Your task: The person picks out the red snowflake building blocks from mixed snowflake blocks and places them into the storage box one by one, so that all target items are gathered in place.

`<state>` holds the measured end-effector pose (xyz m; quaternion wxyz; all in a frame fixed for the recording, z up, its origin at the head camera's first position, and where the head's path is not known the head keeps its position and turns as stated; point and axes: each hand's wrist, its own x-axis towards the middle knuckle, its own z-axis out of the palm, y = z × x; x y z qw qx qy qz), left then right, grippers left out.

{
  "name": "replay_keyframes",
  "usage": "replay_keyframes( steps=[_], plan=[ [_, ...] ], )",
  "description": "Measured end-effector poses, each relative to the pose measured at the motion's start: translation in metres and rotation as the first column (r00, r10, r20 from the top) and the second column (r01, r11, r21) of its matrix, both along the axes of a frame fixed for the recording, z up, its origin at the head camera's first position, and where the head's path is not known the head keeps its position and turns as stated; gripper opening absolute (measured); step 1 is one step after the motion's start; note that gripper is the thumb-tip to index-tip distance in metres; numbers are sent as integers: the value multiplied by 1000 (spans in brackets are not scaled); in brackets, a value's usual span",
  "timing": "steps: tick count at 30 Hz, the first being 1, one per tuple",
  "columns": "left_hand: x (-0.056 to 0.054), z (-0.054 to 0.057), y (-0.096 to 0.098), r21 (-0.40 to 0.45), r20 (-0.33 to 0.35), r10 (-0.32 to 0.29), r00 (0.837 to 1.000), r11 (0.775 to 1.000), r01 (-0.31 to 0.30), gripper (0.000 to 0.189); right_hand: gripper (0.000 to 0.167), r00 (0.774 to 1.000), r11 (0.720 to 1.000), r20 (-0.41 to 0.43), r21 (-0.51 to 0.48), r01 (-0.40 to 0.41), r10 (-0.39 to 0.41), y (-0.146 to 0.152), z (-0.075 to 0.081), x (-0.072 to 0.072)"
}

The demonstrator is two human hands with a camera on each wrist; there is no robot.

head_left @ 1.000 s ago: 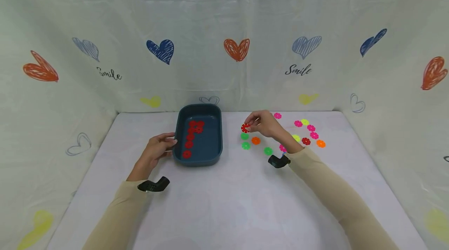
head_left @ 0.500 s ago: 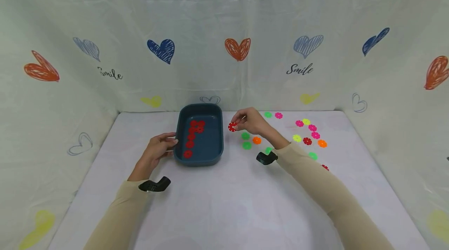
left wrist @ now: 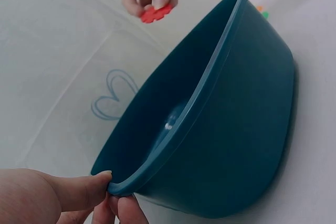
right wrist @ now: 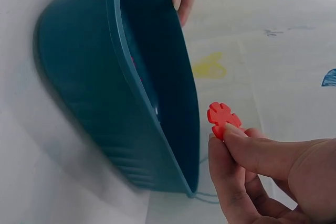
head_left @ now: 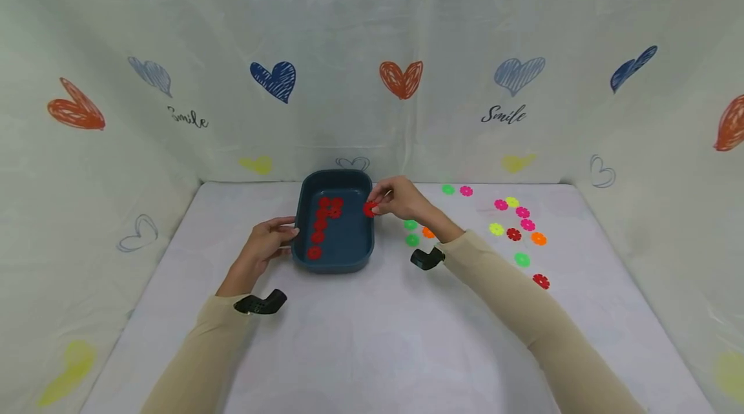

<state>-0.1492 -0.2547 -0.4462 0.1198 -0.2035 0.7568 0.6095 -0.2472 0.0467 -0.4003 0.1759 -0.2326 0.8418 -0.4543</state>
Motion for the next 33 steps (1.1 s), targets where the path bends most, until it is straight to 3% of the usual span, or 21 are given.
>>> replay_keyframes(
  steps=[12, 27, 33],
  plan=[
    [-2, 2, 0, -4, 5, 14, 1000, 1000, -14, 50, 21, 999, 998, -10, 23, -51, 52, -26, -2, -5],
    [-1, 2, 0, -1, 5, 26, 1000, 1000, -26, 50, 19, 994, 986, -61, 142, -83, 92, -68, -11, -16],
    [0, 1, 0, -4, 2, 28, 1000, 1000, -28, 49, 19, 996, 982, -34, 173, -72, 79, -81, -14, -19]
  ],
)
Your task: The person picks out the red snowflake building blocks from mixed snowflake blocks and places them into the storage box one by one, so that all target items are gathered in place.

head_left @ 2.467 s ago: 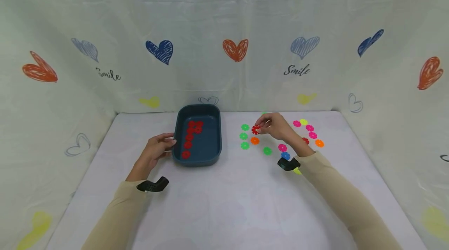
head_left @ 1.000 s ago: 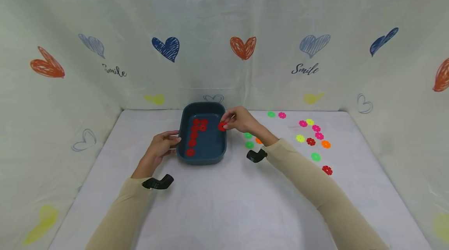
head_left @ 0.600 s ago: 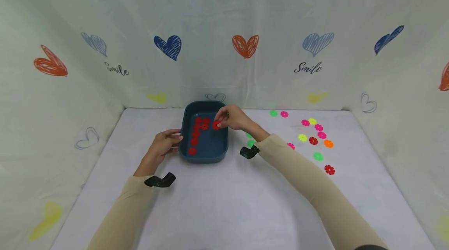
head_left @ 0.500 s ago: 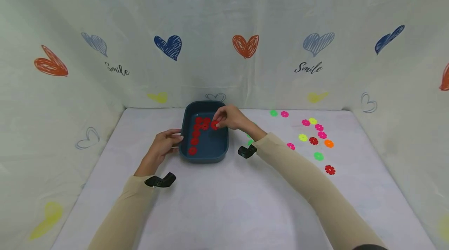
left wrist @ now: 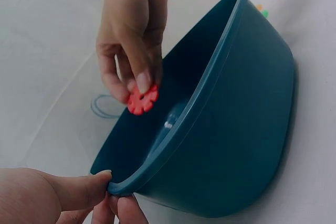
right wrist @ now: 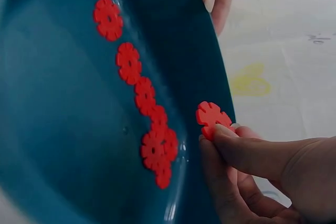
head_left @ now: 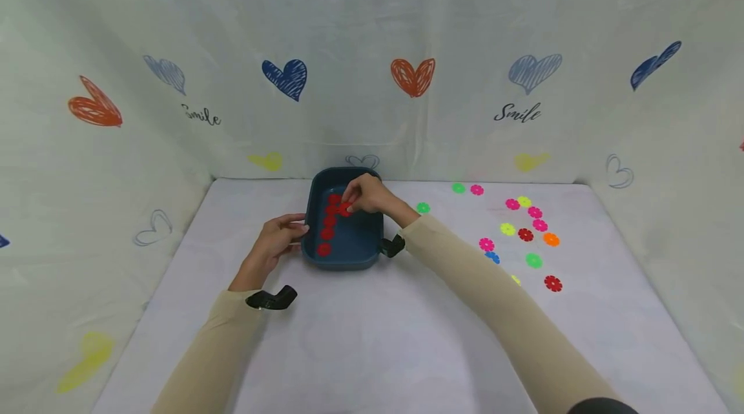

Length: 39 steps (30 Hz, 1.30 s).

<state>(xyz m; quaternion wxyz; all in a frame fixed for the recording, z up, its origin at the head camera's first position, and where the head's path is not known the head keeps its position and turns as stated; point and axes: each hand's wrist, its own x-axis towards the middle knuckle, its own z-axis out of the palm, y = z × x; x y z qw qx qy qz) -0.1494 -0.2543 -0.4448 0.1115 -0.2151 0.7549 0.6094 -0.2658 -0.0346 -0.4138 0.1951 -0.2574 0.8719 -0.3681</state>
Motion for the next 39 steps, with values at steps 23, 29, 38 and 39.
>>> replay_keyframes(
  steps=[23, 29, 38, 39],
  plan=[
    [1, -1, 2, 7, -1, 18, 1000, 1000, -18, 48, 19, 1000, 991, -4, 133, 4, -3, -26, -28, -13],
    [0, -1, 2, 3, 3, 25, 1000, 1000, -25, 47, 20, 1000, 987, 19, 162, 3, -7, -28, -33, -15],
    [1, -1, 3, -8, 0, 37, 999, 999, -37, 47, 22, 999, 985, 28, 169, -21, 17, -29, -37, -16],
    [1, -2, 3, -7, 0, 37, 999, 999, -37, 47, 21, 1000, 985, 25, 171, -22, 18, -30, -37, -17]
  ],
)
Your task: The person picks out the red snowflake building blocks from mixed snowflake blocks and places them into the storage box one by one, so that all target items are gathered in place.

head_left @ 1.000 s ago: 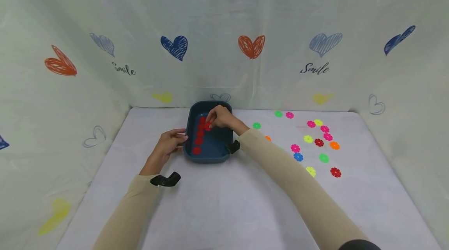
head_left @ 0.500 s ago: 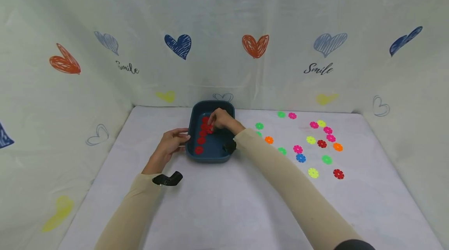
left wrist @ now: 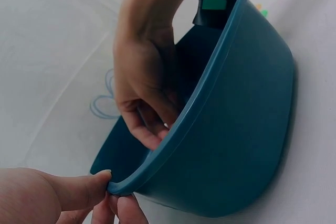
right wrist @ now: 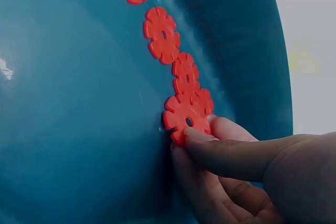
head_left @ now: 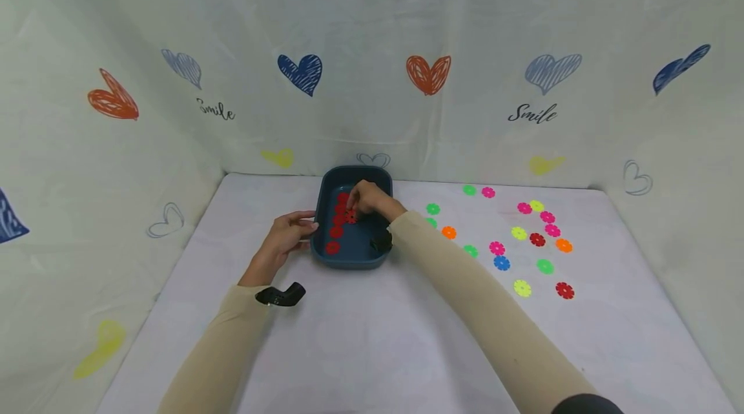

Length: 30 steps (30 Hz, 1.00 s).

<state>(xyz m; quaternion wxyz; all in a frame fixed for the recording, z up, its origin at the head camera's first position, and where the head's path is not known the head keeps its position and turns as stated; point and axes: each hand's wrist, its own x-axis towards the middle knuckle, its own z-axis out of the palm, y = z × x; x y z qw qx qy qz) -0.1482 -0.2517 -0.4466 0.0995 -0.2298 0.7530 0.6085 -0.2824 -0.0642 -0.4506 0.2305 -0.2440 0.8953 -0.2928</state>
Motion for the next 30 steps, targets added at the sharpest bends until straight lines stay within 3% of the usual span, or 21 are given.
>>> replay_keyframes(
  steps=[13, 30],
  plan=[
    [-2, 0, 0, -7, 12, -10, 1000, 1000, 10, 47, 19, 1000, 999, -21, 26, 22, -22, -1, -5, -1],
    [0, 4, -1, 14, 8, -17, 1000, 1000, 17, 49, 13, 997, 998, -63, 34, 56, -54, 0, 6, 8]
  ],
)
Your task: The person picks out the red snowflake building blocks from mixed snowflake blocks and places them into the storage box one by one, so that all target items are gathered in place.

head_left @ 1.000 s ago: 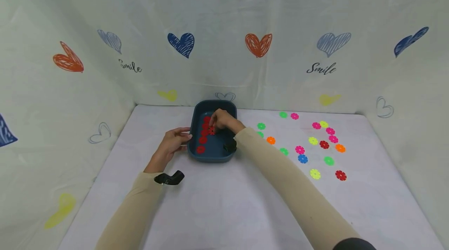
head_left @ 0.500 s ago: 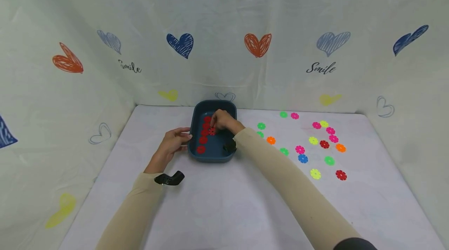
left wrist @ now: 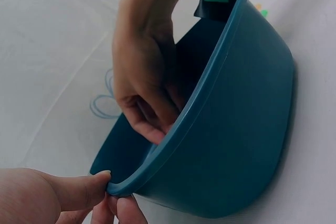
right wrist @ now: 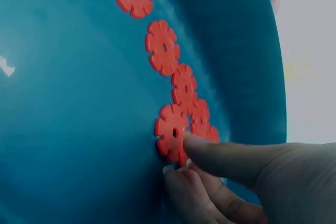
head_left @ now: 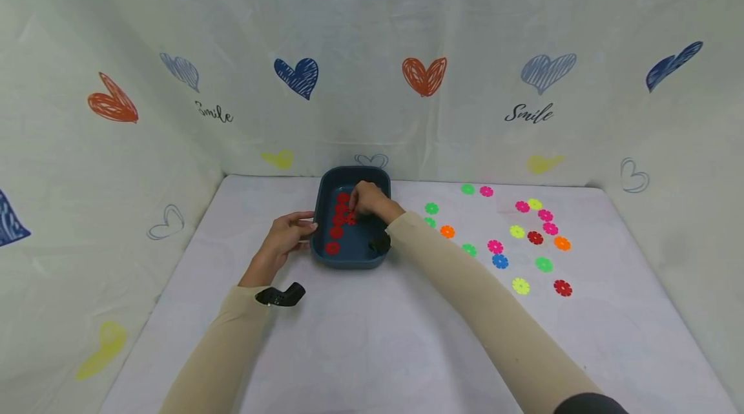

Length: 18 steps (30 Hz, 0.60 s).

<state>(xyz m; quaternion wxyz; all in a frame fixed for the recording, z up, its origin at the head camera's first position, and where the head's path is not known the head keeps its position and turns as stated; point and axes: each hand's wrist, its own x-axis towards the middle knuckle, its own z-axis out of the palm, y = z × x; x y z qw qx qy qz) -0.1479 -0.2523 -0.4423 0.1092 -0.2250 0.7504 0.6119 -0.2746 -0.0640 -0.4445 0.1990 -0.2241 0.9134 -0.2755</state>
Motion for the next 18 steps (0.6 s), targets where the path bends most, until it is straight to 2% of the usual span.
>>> replay_keyframes(
  steps=[7, 18],
  plan=[
    [-1, -3, 3, -6, -1, 2, 1000, 1000, -2, 48, 13, 1000, 1000, 11, -11, -2, 3, 7, 5, 3],
    [-1, -2, -3, -19, -11, -21, 1000, 1000, 21, 49, 10, 990, 984, -72, -122, -132, 124, 43, 37, 11]
  ],
)
